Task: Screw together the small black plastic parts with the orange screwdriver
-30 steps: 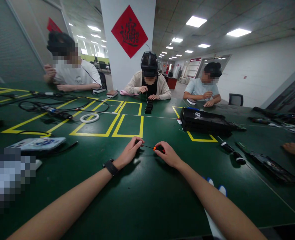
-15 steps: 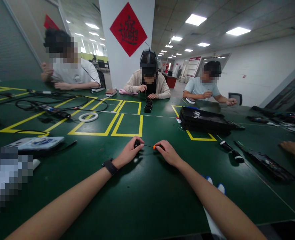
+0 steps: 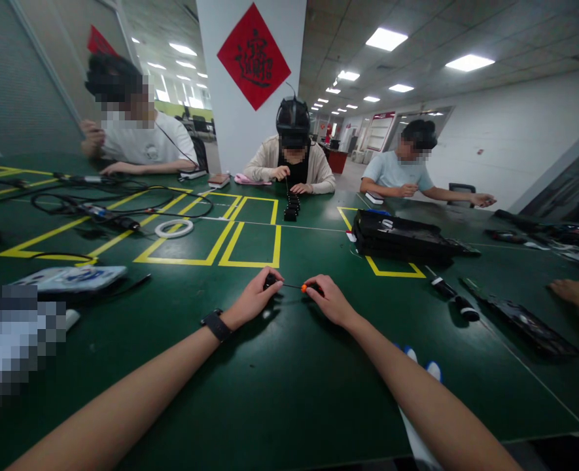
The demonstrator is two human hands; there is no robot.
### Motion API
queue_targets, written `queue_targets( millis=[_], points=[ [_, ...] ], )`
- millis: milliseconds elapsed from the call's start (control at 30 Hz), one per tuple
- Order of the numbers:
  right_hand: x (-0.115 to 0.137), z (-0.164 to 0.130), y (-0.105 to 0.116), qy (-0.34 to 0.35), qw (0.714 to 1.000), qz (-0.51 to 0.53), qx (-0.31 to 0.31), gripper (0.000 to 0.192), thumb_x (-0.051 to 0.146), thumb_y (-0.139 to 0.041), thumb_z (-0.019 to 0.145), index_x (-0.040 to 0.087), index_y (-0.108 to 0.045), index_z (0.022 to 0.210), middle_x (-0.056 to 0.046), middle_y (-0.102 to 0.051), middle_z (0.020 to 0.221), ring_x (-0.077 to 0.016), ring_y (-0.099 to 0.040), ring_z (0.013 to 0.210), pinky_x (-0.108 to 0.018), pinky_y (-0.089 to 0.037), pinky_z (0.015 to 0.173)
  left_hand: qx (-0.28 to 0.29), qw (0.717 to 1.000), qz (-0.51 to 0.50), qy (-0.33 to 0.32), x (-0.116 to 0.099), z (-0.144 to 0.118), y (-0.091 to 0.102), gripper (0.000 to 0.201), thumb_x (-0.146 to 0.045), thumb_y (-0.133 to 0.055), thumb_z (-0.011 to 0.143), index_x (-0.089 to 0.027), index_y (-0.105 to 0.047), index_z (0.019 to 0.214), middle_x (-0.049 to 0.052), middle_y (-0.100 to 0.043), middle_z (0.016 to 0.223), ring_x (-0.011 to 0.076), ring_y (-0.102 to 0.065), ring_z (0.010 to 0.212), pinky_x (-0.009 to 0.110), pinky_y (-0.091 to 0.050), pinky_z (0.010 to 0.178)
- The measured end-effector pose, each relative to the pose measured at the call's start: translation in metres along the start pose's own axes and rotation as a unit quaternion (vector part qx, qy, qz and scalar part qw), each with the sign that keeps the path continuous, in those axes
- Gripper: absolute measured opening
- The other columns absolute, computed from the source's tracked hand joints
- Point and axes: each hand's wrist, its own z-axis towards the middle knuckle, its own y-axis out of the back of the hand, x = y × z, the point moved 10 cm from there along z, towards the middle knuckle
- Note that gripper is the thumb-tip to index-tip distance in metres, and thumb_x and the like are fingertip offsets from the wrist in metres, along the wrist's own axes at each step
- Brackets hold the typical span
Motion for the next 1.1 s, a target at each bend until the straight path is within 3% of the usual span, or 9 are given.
queue_targets(
  millis=[133, 367, 533, 767, 1100],
  points=[
    [0.0006, 0.0012, -0.0011, 0.007, 1.0, -0.008, 0.008, 0.024, 0.024, -0.039, 0.09, 0.018, -0.061, 0.086, -0.005, -0.058, 0.09, -0.0162, -0.049, 0.091, -0.033, -0.035, 0.087, 0.004, 1.0, 0.002, -0.006, 0.0001, 0.0003, -0.0013, 0.022, -0.038, -0.046, 0.081, -0.021, -0.051, 0.093, 0.002, -0.057, 0.093, 0.0169, -0.052, 0.085, 0.031, -0.04, 0.08],
    [0.001, 0.0013, 0.0037, 0.005, 1.0, -0.015, -0.007, 0.012, 0.022, -0.049, 0.084, 0.019, -0.059, 0.09, -0.005, -0.058, 0.092, -0.0174, -0.048, 0.093, -0.033, -0.036, 0.086, -0.003, 1.0, 0.012, -0.016, -0.0004, 0.0008, 0.0002, 0.022, -0.038, -0.044, 0.082, -0.021, -0.051, 0.093, 0.002, -0.056, 0.092, 0.0165, -0.052, 0.085, 0.031, -0.04, 0.08],
    [-0.0009, -0.0008, 0.0023, -0.004, 1.0, -0.008, -0.001, 0.018, 0.025, -0.057, 0.079, 0.019, -0.057, 0.096, -0.005, -0.056, 0.096, -0.0185, -0.047, 0.094, -0.034, -0.038, 0.085, 0.006, 1.0, 0.019, -0.009, -0.0012, 0.0008, -0.0017, 0.023, -0.039, -0.044, 0.083, -0.02, -0.051, 0.094, 0.002, -0.056, 0.091, 0.0162, -0.052, 0.083, 0.031, -0.041, 0.078],
    [-0.0054, 0.0013, -0.0011, -0.005, 1.0, 0.0, 0.016, 0.022, 0.026, -0.041, 0.089, 0.019, -0.06, 0.097, -0.006, -0.057, 0.095, -0.0174, -0.047, 0.095, -0.034, -0.035, 0.088, 0.006, 1.0, 0.021, 0.003, 0.0023, 0.0025, -0.0022, 0.022, -0.039, -0.044, 0.083, -0.02, -0.05, 0.093, 0.002, -0.056, 0.091, 0.0159, -0.052, 0.084, 0.03, -0.041, 0.078],
    [-0.0049, 0.0004, 0.0012, -0.012, 1.0, 0.014, 0.004, 0.015, 0.021, -0.046, 0.084, 0.018, -0.056, 0.095, -0.005, -0.055, 0.095, -0.0173, -0.047, 0.093, -0.033, -0.037, 0.085, 0.007, 1.0, 0.027, 0.003, 0.0025, 0.002, -0.0025, 0.021, -0.038, -0.044, 0.083, -0.02, -0.049, 0.093, 0.002, -0.056, 0.091, 0.0153, -0.052, 0.082, 0.029, -0.041, 0.077]
  ],
)
